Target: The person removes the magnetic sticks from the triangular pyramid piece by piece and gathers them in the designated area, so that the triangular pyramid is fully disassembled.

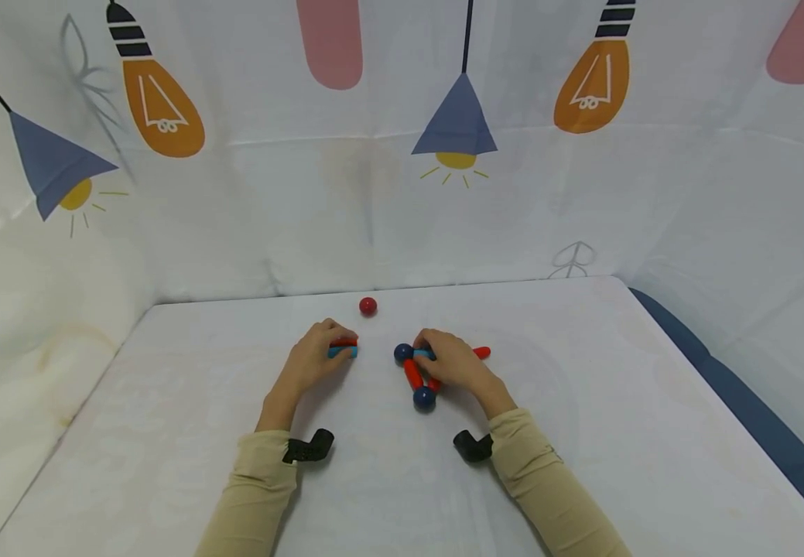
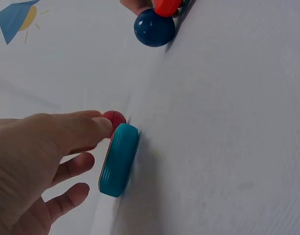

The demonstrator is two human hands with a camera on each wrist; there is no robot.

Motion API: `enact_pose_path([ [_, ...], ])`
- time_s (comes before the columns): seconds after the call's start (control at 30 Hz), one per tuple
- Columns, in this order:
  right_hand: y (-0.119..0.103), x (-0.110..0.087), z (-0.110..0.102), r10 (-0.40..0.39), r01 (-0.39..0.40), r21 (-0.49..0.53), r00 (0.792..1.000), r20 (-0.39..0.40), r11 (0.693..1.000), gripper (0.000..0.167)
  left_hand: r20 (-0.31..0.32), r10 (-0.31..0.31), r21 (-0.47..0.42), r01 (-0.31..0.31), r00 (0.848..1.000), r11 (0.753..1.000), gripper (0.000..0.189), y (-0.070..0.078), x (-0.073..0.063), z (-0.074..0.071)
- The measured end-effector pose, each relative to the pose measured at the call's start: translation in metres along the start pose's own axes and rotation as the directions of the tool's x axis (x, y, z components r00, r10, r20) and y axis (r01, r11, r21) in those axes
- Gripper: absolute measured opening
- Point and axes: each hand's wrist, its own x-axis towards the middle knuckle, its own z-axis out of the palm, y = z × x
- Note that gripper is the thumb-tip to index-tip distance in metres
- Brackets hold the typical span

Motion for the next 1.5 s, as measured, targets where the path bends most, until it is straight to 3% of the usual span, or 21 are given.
enact_pose_path([
  [0.17, -0.001, 0.0, 0.0, -0.074, 0.074, 0.005, 0.996, 0.042, 0.997, 0.021, 0.009, 0.128, -0.082, -0.127, 0.992, 0.988, 0.031, 0.023, 0.005, 0.018],
  [0.33, 0.0, 0.0, 0.001, -0.155, 0.154, 0.019, 0.987, 0.046, 0.988, 0.022, 0.112, 0.22, -0.126, -0.206, 0.969, 0.97, 0.038, 0.041, 0.008, 0.038],
  [0.43, 0.0, 0.001, 0.001, -0.134, 0.134, 0.026, 0.991, 0.019, 0.991, 0.021, 0.144, 0.214, -0.148, -0.193, 0.966, 0.97, 0.038, 0.044, 0.008, 0.043],
  [0.63, -0.001, 0.003, 0.0, -0.044, 0.045, 0.034, 0.998, -0.036, 0.998, 0.017, 0.179, 0.137, -0.167, -0.107, 0.974, 0.98, 0.036, 0.043, 0.004, 0.037],
  [0.7, 0.0, 0.001, 0.0, -0.029, 0.03, 0.019, 0.999, -0.033, 0.999, 0.017, 0.216, 0.134, -0.179, -0.096, 0.967, 0.979, 0.036, 0.041, 0.002, 0.034],
  [0.83, -0.001, -0.003, -0.002, -0.042, 0.041, -0.029, 0.998, -0.042, 0.999, 0.02, 0.265, 0.185, -0.2, -0.134, 0.946, 0.971, 0.041, 0.037, -0.002, 0.03],
  [0.97, -0.012, -0.007, -0.011, -0.1, 0.1, -0.009, 0.995, -0.023, 0.995, 0.016, 0.233, 0.22, -0.203, -0.174, 0.947, 0.964, 0.04, 0.038, 0.0, 0.028],
  [1.07, -0.021, -0.012, -0.015, -0.117, 0.117, 0.002, 0.989, 0.094, 0.993, 0.017, 0.206, 0.227, -0.207, -0.185, 0.952, 0.961, 0.037, 0.039, 0.002, 0.027],
  [1.2, -0.029, -0.017, -0.012, -0.093, 0.111, -0.069, 0.971, 0.219, 0.991, 0.027, 0.182, 0.22, -0.202, -0.182, 0.958, 0.962, 0.034, 0.04, 0.003, 0.027],
  [1.5, -0.033, -0.018, -0.007, -0.115, 0.144, -0.116, 0.968, 0.225, 0.983, 0.026, 0.094, 0.184, -0.186, -0.164, 0.978, 0.969, 0.033, 0.04, 0.005, 0.032],
])
